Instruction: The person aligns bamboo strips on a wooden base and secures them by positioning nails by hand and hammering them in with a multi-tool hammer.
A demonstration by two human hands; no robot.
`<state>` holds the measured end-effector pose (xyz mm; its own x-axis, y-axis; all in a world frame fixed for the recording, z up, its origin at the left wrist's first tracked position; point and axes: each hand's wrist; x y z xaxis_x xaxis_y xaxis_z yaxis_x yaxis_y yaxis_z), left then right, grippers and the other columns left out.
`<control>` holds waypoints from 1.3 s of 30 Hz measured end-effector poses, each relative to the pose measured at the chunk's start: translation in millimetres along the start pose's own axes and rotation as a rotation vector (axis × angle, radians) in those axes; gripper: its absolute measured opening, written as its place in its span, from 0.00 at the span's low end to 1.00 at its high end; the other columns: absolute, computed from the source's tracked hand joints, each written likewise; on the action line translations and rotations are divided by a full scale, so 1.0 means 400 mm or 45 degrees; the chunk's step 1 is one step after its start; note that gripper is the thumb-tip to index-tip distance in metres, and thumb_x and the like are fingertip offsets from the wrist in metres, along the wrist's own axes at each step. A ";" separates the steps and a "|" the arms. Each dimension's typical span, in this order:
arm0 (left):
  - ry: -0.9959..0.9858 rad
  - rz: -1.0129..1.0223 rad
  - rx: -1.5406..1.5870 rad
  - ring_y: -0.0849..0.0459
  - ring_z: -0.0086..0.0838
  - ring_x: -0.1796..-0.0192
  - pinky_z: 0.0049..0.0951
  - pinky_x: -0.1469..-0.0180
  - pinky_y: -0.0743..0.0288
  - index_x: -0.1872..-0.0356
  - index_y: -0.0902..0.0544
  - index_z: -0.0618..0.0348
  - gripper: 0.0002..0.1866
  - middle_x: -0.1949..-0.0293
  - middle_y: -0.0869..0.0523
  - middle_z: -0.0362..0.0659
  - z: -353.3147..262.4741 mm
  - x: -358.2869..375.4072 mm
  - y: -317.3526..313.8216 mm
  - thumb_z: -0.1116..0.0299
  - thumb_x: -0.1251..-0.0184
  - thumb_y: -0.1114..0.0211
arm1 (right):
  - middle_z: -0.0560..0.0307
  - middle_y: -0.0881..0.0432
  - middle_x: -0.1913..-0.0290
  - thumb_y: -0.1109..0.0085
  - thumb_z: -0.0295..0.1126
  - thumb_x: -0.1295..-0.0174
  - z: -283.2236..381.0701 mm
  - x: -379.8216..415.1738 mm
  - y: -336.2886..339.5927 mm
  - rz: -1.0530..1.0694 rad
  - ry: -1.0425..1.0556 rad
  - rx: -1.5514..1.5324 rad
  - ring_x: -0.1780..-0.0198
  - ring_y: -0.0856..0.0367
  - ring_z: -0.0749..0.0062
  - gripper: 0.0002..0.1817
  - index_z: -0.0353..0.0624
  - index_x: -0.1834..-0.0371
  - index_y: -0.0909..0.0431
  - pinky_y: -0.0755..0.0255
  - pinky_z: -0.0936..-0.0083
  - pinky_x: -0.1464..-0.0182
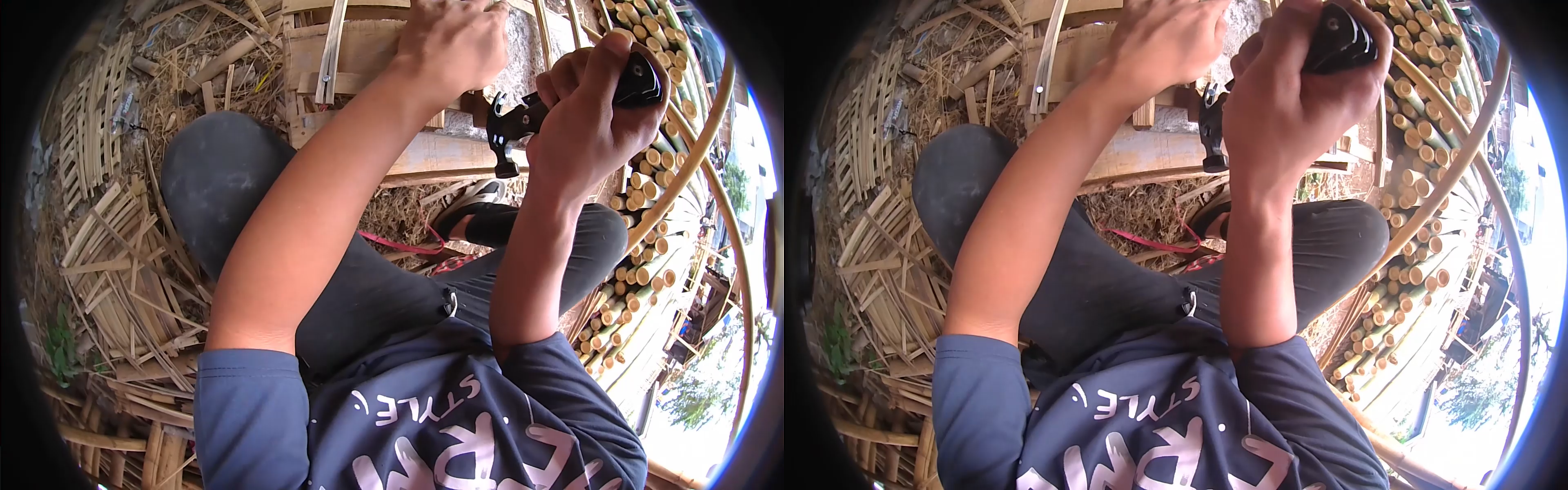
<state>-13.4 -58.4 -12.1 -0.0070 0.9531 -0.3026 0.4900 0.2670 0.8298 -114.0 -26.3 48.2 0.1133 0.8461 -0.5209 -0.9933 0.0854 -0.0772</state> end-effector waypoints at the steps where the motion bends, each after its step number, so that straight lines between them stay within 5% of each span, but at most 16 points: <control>1: -0.005 -0.015 0.009 0.40 0.44 0.17 0.62 0.16 0.51 0.26 0.28 0.64 0.27 0.18 0.38 0.52 0.002 -0.001 -0.007 0.65 0.19 0.59 | 0.66 0.31 0.81 0.36 0.33 0.25 -0.003 -0.002 0.008 0.008 0.008 0.009 0.83 0.37 0.85 0.18 0.44 0.71 0.33 0.44 0.82 0.83; 14: -0.042 -0.075 0.065 0.39 0.47 0.17 0.64 0.16 0.55 0.29 0.26 0.65 0.25 0.19 0.37 0.53 0.015 -0.003 -0.032 0.66 0.17 0.60 | 0.65 0.31 0.82 0.39 0.36 0.23 0.004 0.015 0.008 -0.075 0.061 0.039 0.83 0.36 0.84 0.17 0.44 0.70 0.32 0.44 0.81 0.82; 17: -0.044 0.038 0.040 0.37 0.48 0.18 0.65 0.16 0.55 0.30 0.25 0.66 0.25 0.19 0.37 0.54 0.008 0.009 0.019 0.66 0.17 0.61 | 0.60 0.25 0.80 0.37 0.31 0.25 0.000 0.023 0.031 0.010 0.088 -0.124 0.85 0.33 0.83 0.14 0.42 0.49 0.35 0.43 0.83 0.86; 20: -0.025 0.060 0.118 0.34 0.48 0.19 0.66 0.16 0.54 0.31 0.25 0.67 0.25 0.20 0.36 0.54 0.007 0.017 0.022 0.67 0.17 0.62 | 0.65 0.30 0.80 0.37 0.40 0.23 0.019 0.075 0.001 -0.036 0.313 0.083 0.82 0.37 0.84 0.17 0.47 0.67 0.33 0.44 0.81 0.81; 24: -0.030 0.031 0.140 0.30 0.46 0.21 0.65 0.16 0.53 0.31 0.24 0.67 0.25 0.20 0.34 0.54 0.012 0.011 0.010 0.67 0.16 0.63 | 0.62 0.30 0.82 0.42 0.36 0.21 -0.001 0.059 0.044 -0.037 0.249 -0.112 0.86 0.37 0.85 0.13 0.45 0.50 0.38 0.43 0.82 0.85; 30: 0.061 0.142 0.167 0.27 0.46 0.24 0.63 0.16 0.55 0.31 0.24 0.67 0.25 0.22 0.30 0.54 0.002 -0.001 0.027 0.66 0.17 0.62 | 0.68 0.35 0.82 0.45 0.41 0.19 0.006 0.063 0.057 -0.061 0.154 -0.189 0.83 0.39 0.85 0.11 0.51 0.57 0.34 0.44 0.82 0.84; 33: 0.027 -0.128 0.131 0.27 0.46 0.24 0.63 0.16 0.57 0.31 0.23 0.66 0.24 0.23 0.29 0.54 -0.002 0.014 -0.014 0.68 0.18 0.60 | 0.69 0.37 0.81 0.46 0.43 0.18 0.012 0.060 0.066 -0.072 0.087 -0.208 0.82 0.40 0.85 0.14 0.53 0.62 0.34 0.45 0.81 0.82; 39: -0.076 -0.150 0.166 0.32 0.45 0.20 0.62 0.16 0.57 0.31 0.23 0.66 0.24 0.23 0.29 0.54 0.016 -0.006 -0.039 0.68 0.20 0.58 | 0.71 0.38 0.81 0.46 0.46 0.18 -0.014 0.036 0.118 -0.078 -0.067 -0.381 0.81 0.41 0.85 0.19 0.53 0.69 0.34 0.45 0.81 0.79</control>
<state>-15.6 -65.7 -27.3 -0.0213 0.9053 -0.4243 0.5976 0.3517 0.7205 -159.3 -13.1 32.3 0.1641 0.8707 -0.4635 -0.9336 -0.0146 -0.3580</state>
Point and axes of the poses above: each hand's wrist, its own x-axis away from the middle knuckle, its own y-axis out of the back of the hand, z = x × y
